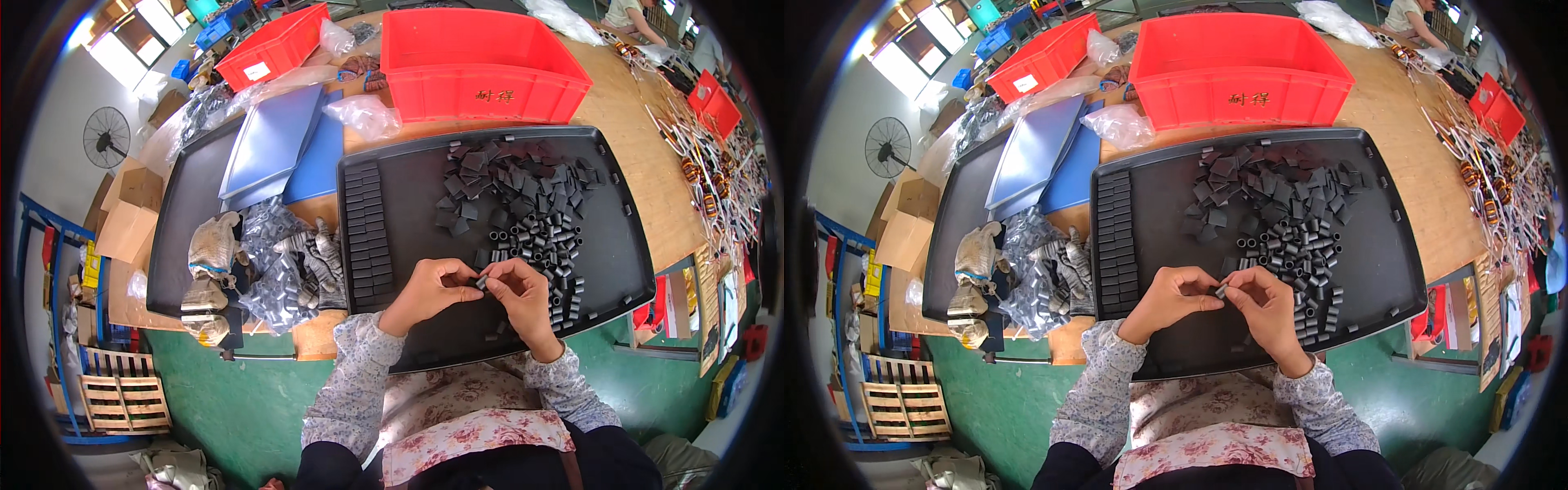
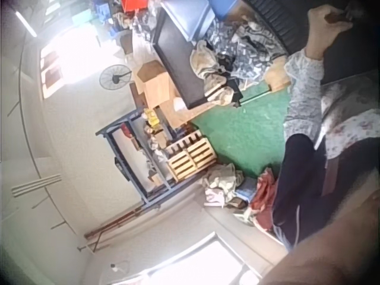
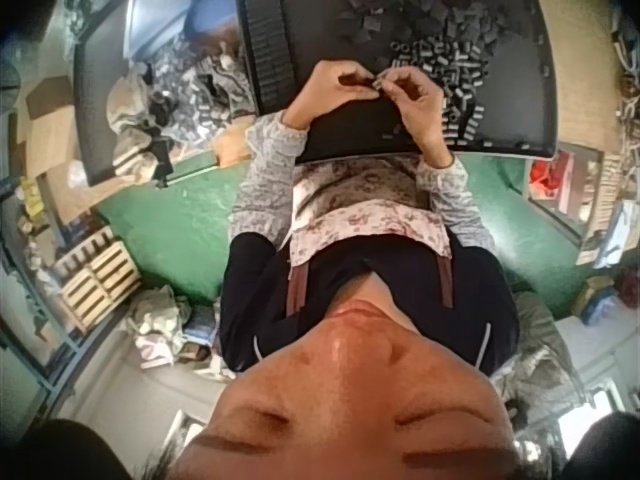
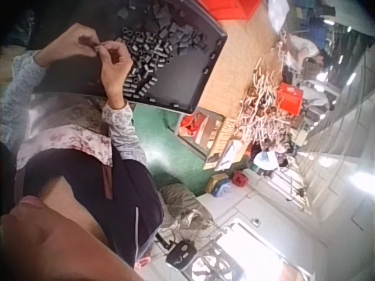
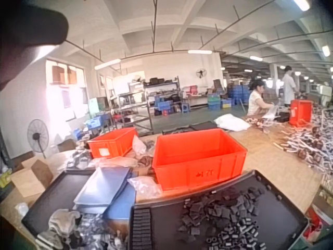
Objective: The person sits at a workbench and repeatedly picks up small black plastic components from a tray. They insert a smaller cylindrical piece into a larger housing piece and place the assembled unit into a row on the tray. The process is repetitive and involves handling small parts by hand.
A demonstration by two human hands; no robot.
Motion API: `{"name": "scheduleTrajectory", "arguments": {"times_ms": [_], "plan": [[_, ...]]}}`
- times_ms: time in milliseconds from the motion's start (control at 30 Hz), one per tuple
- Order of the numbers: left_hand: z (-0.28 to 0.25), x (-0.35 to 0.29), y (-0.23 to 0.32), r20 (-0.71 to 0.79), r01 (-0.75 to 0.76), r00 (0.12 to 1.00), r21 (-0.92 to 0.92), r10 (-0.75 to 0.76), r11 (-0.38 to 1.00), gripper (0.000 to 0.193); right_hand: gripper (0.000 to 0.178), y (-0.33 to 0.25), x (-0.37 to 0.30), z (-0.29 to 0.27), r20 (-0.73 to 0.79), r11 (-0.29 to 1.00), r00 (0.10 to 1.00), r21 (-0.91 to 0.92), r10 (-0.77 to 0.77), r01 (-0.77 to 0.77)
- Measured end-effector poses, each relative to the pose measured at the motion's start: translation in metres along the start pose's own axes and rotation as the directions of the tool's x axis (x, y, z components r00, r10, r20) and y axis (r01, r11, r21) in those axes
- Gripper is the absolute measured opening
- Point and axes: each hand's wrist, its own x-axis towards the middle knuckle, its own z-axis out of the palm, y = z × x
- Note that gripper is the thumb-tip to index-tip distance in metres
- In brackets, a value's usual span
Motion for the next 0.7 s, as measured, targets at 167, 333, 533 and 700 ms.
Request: {"name": "scheduleTrajectory", "arguments": {"times_ms": [167, 333, 533, 700], "plan": [[0.002, -0.002, -0.008, 0.009, -0.076, 0.997, -0.016, 0.077, 0.997, 0.025, 0.006, 0.001, 0.004, -0.008, 0.036, 0.998, 0.998, 0.047, 0.046, -0.048], [0.001, 0.001, -0.010, 0.006, -0.042, 0.999, -0.011, 0.042, 0.999, 0.026, 0.015, -0.001, 0.002, 0.000, 0.064, 0.873, 0.969, -0.424, -0.239, 0.243], [0.001, 0.001, -0.011, 0.004, -0.005, 1.000, -0.073, 0.005, 0.997, 0.024, 0.026, -0.008, 0.002, 0.004, 0.124, 0.662, 0.872, -0.602, -0.474, 0.446], [0.002, 0.000, -0.006, 0.009, -0.029, 1.000, -0.060, 0.029, 0.998, 0.026, 0.028, -0.008, 0.002, 0.002, 0.189, 0.597, 0.856, -0.644, -0.482, 0.479]]}}
